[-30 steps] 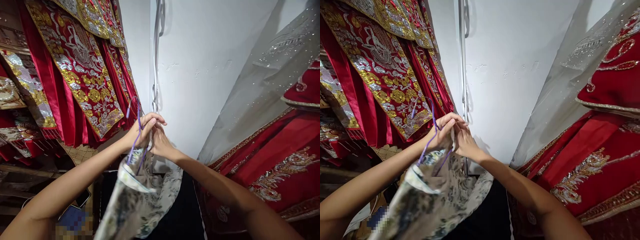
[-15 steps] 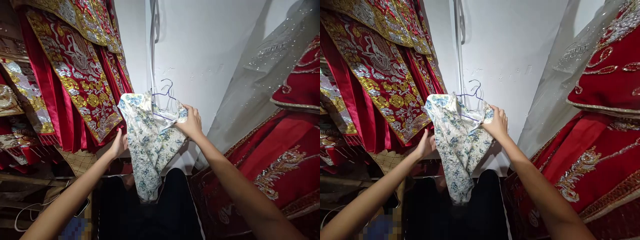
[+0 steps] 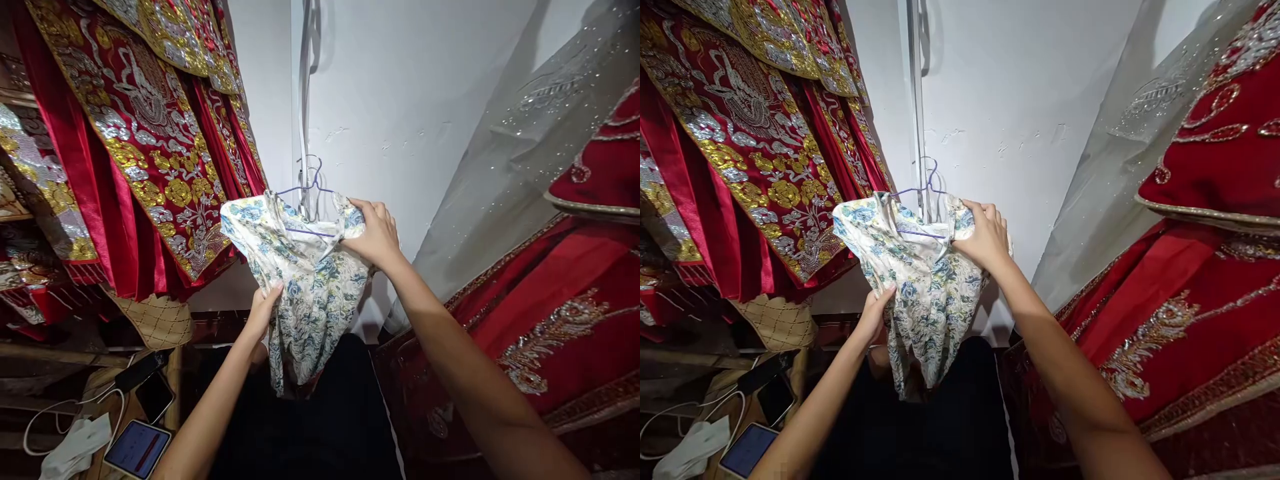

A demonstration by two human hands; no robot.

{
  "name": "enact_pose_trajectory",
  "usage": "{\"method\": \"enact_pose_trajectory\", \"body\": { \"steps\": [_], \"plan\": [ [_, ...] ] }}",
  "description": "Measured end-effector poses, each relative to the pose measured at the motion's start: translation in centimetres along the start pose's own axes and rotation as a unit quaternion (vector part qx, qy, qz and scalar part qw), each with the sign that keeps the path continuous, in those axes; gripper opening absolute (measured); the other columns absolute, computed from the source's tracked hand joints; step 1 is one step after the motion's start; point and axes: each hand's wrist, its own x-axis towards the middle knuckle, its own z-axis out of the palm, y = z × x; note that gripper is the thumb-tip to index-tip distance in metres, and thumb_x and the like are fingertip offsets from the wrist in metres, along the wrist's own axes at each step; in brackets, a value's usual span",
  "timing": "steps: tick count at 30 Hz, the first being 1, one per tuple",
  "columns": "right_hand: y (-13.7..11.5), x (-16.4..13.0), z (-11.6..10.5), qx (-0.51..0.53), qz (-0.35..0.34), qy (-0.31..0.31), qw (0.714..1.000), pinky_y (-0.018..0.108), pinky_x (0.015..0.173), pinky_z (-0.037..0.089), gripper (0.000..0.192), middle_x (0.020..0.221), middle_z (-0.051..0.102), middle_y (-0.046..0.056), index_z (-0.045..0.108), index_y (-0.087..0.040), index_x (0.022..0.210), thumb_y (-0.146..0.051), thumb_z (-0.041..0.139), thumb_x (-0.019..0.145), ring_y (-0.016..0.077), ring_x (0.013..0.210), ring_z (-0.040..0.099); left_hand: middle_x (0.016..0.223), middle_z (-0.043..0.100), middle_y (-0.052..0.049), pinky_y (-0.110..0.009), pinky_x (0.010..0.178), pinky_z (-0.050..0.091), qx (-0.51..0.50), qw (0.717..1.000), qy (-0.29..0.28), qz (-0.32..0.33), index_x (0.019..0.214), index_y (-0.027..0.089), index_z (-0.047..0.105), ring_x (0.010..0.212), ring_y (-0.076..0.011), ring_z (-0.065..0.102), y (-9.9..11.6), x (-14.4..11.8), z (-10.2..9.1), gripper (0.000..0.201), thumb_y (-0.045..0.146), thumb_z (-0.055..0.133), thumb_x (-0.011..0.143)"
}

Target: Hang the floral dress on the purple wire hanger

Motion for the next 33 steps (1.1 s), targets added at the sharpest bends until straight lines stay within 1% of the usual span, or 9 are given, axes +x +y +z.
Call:
{"method": "enact_pose_trajectory", "body": {
  "steps": [4,8,11,14,16,19,24,29,33],
  "plan": [
    [-1.3,-0.4,-0.7,0.049,-0.070,-0.035,0.996,0.061,0.107,0.037,0.083,0.139,0.049,0.011,0.047,-0.033,0.145,-0.034,0.076,0.067,0.0404,0.131,0.044,0.146,0.057,-0.010,-0.038,0.114,0.043,-0.029,0.998,0.043,0.028,0.136,0.025,0.056,0.135,-0.0294,0.054,-0.4,-1.0,0.5,0.068,0.044,0.081,0.075],
    [-3.0,-4.1,-0.5,0.172,-0.101,-0.065,0.978,0.062,0.117,0.027,0.068,0.151,0.046,0.005,0.051,-0.034,0.142,-0.033,0.069,0.077,0.0366,0.146,0.031,0.146,0.057,-0.014,-0.043,0.117,0.040,-0.038,0.998,0.050,-0.020,0.142,0.024,0.050,0.137,-0.0309,0.052,-2.5,-3.3,0.3,0.081,0.041,0.085,0.071],
    [-4.1,-9.1,1.7,0.312,0.029,0.017,0.949,0.051,0.114,0.036,0.051,0.147,0.051,0.007,0.056,-0.030,0.136,-0.042,0.063,0.087,0.0312,0.140,0.043,0.141,0.060,-0.016,-0.045,0.116,0.041,-0.069,0.995,0.049,-0.062,0.139,0.022,0.053,0.135,-0.0319,0.054,-4.3,-5.1,0.3,0.078,0.043,0.085,0.071],
    [-4.7,-15.0,5.2,0.397,0.264,0.072,0.876,0.043,0.094,0.051,0.034,0.115,0.067,0.009,0.064,-0.025,0.111,-0.051,0.060,0.089,0.0279,0.109,0.063,0.146,0.056,-0.015,-0.044,0.118,0.039,-0.064,0.993,0.067,-0.078,0.139,0.024,0.053,0.141,-0.0319,0.048,-5.0,-6.4,0.7,0.077,0.046,0.084,0.072],
    [-5.0,-18.2,7.2,0.418,0.355,-0.022,0.836,0.039,0.074,0.052,0.038,0.085,0.067,0.007,0.064,-0.024,0.085,-0.061,0.058,0.087,0.0259,0.081,0.064,0.151,0.051,-0.014,-0.043,0.119,0.038,-0.039,0.993,0.063,-0.091,0.141,0.026,0.050,0.145,-0.0321,0.042,-4.8,-6.8,1.0,0.079,0.046,0.084,0.073],
    [-5.3,-20.2,8.8,0.483,0.374,-0.121,0.783,0.036,0.059,0.045,0.051,0.065,0.060,0.004,0.057,-0.024,0.069,-0.073,0.054,0.084,0.0232,0.062,0.058,0.155,0.046,-0.012,-0.042,0.119,0.038,-0.033,0.994,0.045,-0.092,0.144,0.027,0.047,0.145,-0.0309,0.042,-4.1,-7.2,1.7,0.079,0.045,0.082,0.076],
    [-5.5,-18.8,8.3,0.495,0.307,-0.149,0.799,0.033,0.056,0.039,0.048,0.059,0.056,0.001,0.054,-0.024,0.066,-0.068,0.057,0.085,0.0197,0.058,0.052,0.146,0.057,-0.014,-0.043,0.116,0.042,-0.062,0.994,0.051,-0.080,0.142,0.024,0.050,0.138,-0.0300,0.052,-3.4,-8.0,2.5,0.073,0.046,0.079,0.079],
    [-5.9,-19.4,8.2,0.504,0.320,-0.137,0.791,0.032,0.054,0.036,0.033,0.059,0.053,0.000,0.054,-0.024,0.068,-0.051,0.056,0.087,0.0184,0.055,0.048,0.141,0.060,-0.015,-0.043,0.113,0.045,-0.050,0.995,0.049,-0.069,0.136,0.020,0.057,0.133,-0.0314,0.056,-3.8,-8.2,1.8,0.067,0.044,0.080,0.077],
    [-4.9,-19.4,7.3,0.476,0.332,-0.120,0.806,0.032,0.054,0.034,0.027,0.060,0.054,0.001,0.055,-0.024,0.066,-0.043,0.055,0.086,0.0190,0.056,0.047,0.135,0.065,-0.017,-0.044,0.107,0.050,-0.039,0.992,0.104,-0.065,0.124,0.017,0.065,0.127,-0.0343,0.061,-5.2,-7.6,0.9,0.064,0.047,0.083,0.071]
  ]
}}
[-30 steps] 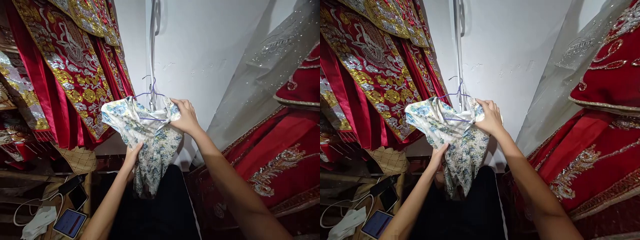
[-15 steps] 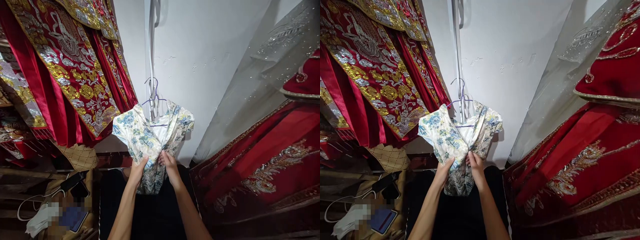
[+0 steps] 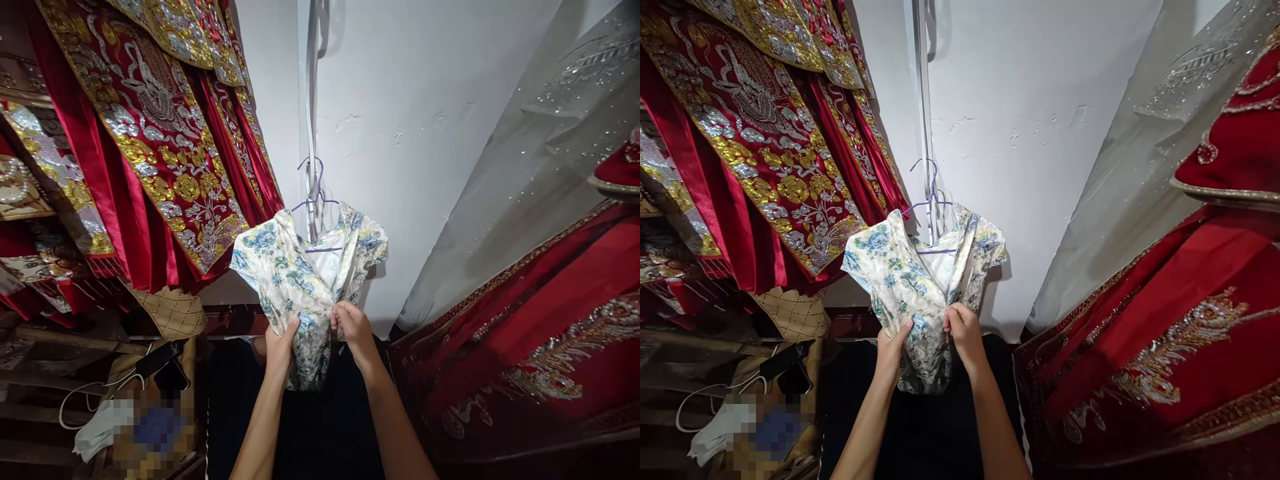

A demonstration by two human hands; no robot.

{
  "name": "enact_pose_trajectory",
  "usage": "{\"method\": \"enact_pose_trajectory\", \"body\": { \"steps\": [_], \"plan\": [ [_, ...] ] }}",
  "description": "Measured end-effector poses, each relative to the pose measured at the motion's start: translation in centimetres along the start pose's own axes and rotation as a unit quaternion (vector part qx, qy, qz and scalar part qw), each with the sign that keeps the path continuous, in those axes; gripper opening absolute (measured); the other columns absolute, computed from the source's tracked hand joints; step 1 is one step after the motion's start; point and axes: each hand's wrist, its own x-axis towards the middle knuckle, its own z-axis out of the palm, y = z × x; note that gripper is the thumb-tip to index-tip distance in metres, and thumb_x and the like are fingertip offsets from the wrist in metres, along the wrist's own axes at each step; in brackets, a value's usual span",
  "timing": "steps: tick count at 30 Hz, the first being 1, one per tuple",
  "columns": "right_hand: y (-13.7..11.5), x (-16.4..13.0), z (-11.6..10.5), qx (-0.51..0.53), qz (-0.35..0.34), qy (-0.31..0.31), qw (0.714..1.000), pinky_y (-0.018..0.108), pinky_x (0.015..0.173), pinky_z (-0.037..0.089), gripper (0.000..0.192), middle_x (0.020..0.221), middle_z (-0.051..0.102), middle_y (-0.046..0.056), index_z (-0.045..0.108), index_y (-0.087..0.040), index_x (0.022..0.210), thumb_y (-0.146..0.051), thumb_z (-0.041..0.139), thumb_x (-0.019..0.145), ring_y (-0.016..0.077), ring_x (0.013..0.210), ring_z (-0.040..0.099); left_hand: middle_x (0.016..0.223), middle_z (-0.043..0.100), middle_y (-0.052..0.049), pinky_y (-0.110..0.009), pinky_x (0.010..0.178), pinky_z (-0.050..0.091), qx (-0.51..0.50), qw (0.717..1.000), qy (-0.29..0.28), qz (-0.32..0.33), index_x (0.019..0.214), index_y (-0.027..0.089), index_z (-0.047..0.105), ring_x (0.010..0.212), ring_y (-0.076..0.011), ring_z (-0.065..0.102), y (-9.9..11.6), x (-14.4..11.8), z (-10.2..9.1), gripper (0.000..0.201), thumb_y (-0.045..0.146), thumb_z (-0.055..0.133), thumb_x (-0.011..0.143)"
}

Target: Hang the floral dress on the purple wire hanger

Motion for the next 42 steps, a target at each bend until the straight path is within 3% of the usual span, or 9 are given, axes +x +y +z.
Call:
{"method": "enact_pose_trajectory", "body": {
  "steps": [6,10,13,16,20,23,29,33,42],
  "plan": [
    [-2.4,-0.4,-2.2,0.019,0.048,0.053,0.997,0.032,0.052,0.030,0.028,0.056,0.050,-0.002,0.054,-0.024,0.066,-0.042,0.055,0.087,0.0164,0.051,0.042,0.134,0.065,-0.016,-0.046,0.111,0.046,0.037,0.999,0.017,-0.008,0.126,0.020,0.062,0.129,-0.0342,0.059,-1.9,-0.1,0.4,0.060,0.046,0.080,0.074],
    [-3.2,-1.2,-1.3,-0.011,0.064,-0.044,0.997,0.030,0.051,0.031,0.032,0.051,0.052,-0.001,0.055,-0.022,0.064,-0.042,0.054,0.089,0.0153,0.049,0.042,0.150,0.050,-0.013,-0.041,0.117,0.040,0.067,0.996,0.021,0.045,0.148,0.027,0.039,0.139,-0.0295,0.050,-2.3,-1.2,1.7,0.080,0.043,0.077,0.079],
    [-3.0,-1.5,0.3,-0.022,0.079,-0.133,0.988,0.027,0.051,0.034,0.029,0.054,0.061,0.001,0.060,-0.020,0.068,-0.039,0.053,0.089,0.0142,0.049,0.048,0.166,0.021,-0.014,-0.045,0.122,0.029,0.151,0.978,0.036,0.141,0.159,0.029,0.009,0.152,-0.0302,0.028,-1.8,-2.1,2.0,0.104,0.042,0.076,0.080],
    [-2.5,-1.6,1.8,-0.002,0.081,-0.180,0.980,0.024,0.051,0.035,0.026,0.054,0.061,0.000,0.059,-0.019,0.067,-0.034,0.053,0.088,0.0118,0.049,0.049,0.169,0.003,-0.011,-0.053,0.125,0.016,0.275,0.931,0.042,0.236,0.158,0.029,0.019,0.157,-0.0333,0.006,-1.2,-2.6,1.6,0.093,0.040,0.073,0.083],
    [-2.1,-1.8,2.8,0.002,0.082,-0.204,0.976,0.023,0.050,0.035,0.021,0.054,0.063,0.000,0.060,-0.019,0.066,-0.027,0.052,0.084,0.0102,0.047,0.047,0.150,0.048,-0.013,-0.047,0.114,0.039,0.248,0.934,-0.058,0.250,0.143,0.027,0.049,0.138,-0.0307,0.047,-0.9,-2.1,1.2,0.054,0.035,0.061,0.091],
    [-2.3,-2.0,2.6,0.006,0.095,-0.215,0.972,0.023,0.048,0.033,0.019,0.056,0.067,0.002,0.062,-0.018,0.067,-0.024,0.052,0.081,0.0093,0.044,0.044,0.112,0.067,-0.011,-0.037,0.091,0.053,0.165,0.962,-0.056,0.211,0.130,0.021,0.057,0.102,-0.0237,0.065,-1.1,-1.8,1.7,0.043,0.035,0.061,0.090],
    [-4.1,-1.1,0.9,0.059,0.099,-0.079,0.990,0.023,0.043,0.026,0.022,0.056,0.066,0.002,0.065,-0.017,0.072,-0.035,0.057,0.081,0.0085,0.041,0.042,0.075,0.057,-0.002,-0.024,0.063,0.043,0.201,0.959,-0.074,0.185,0.078,0.017,0.060,0.071,-0.0147,0.055,-1.8,-2.8,3.3,0.020,0.032,0.060,0.091],
    [-7.3,2.7,-0.1,0.085,0.051,-0.004,0.995,0.021,0.038,0.023,0.025,0.055,0.065,0.003,0.066,-0.015,0.070,-0.039,0.067,0.076,0.0065,0.039,0.039,0.076,0.054,-0.001,-0.022,0.059,0.038,0.202,0.963,-0.090,0.154,0.077,0.017,0.057,0.068,-0.0131,0.051,-2.7,-3.2,4.3,0.018,0.030,0.061,0.089],
    [-17.1,11.1,-0.2,0.187,-0.010,-0.021,0.982,0.015,0.034,0.021,0.013,0.058,0.062,0.002,0.067,-0.011,0.073,-0.023,0.069,0.077,0.0020,0.039,0.037,0.075,0.052,-0.001,-0.026,0.064,0.036,0.288,0.918,-0.162,0.218,0.077,0.019,0.051,0.071,-0.0144,0.050,-3.2,-3.8,4.6,0.014,0.019,0.053,0.091]
  ]
}}
